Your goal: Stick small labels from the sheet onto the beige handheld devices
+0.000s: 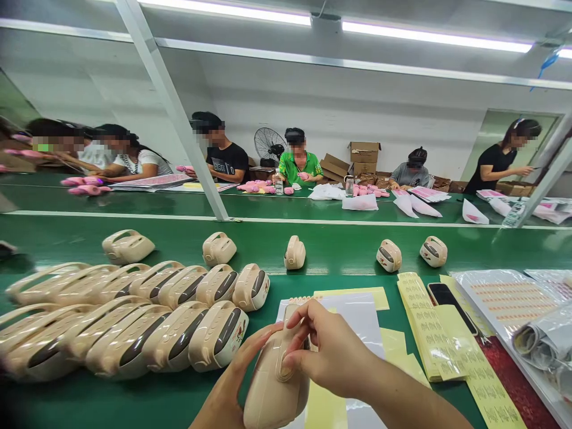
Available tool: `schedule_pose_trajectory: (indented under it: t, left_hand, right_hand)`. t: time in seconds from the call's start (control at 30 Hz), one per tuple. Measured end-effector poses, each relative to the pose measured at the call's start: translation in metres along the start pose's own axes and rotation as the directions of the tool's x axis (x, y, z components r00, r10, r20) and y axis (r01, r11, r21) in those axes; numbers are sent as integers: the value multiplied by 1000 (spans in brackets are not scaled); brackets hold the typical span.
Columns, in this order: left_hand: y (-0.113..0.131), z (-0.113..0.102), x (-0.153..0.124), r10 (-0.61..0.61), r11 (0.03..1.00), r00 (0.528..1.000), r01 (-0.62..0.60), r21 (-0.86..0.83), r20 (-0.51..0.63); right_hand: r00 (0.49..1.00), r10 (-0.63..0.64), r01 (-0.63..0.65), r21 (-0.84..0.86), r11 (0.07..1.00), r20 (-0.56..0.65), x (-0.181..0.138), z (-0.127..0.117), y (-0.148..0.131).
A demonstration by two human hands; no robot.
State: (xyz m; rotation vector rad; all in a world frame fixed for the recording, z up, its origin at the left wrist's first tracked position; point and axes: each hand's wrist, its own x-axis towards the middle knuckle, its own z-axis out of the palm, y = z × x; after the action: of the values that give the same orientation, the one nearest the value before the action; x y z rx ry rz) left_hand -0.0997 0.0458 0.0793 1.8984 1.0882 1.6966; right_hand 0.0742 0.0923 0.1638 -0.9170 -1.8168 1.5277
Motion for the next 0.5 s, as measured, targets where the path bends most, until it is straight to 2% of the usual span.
schedule_pose_trajectory:
  t: [0.1,0.33,0.43,0.5]
  left_hand:
    - [-1,-1,0,-11,1000,1000,11,-13,-7]
    - [0,0,-2,38,995,999,-41,94,35]
    - [3,2,-3,5,997,1000,-7,77,28]
    - [2,2,-4,9,996,1000,-11,91,29]
  right_hand:
    - [1000,-18,18,-19,1000,-1,-2,2,-1]
    - [999,-49,45,-250,967,-8,-7,4,-4]
    - [974,-217,173,-412,895,-62,-11,6,10]
    - [913,-404,310,-556,771,-52,-16,7,24]
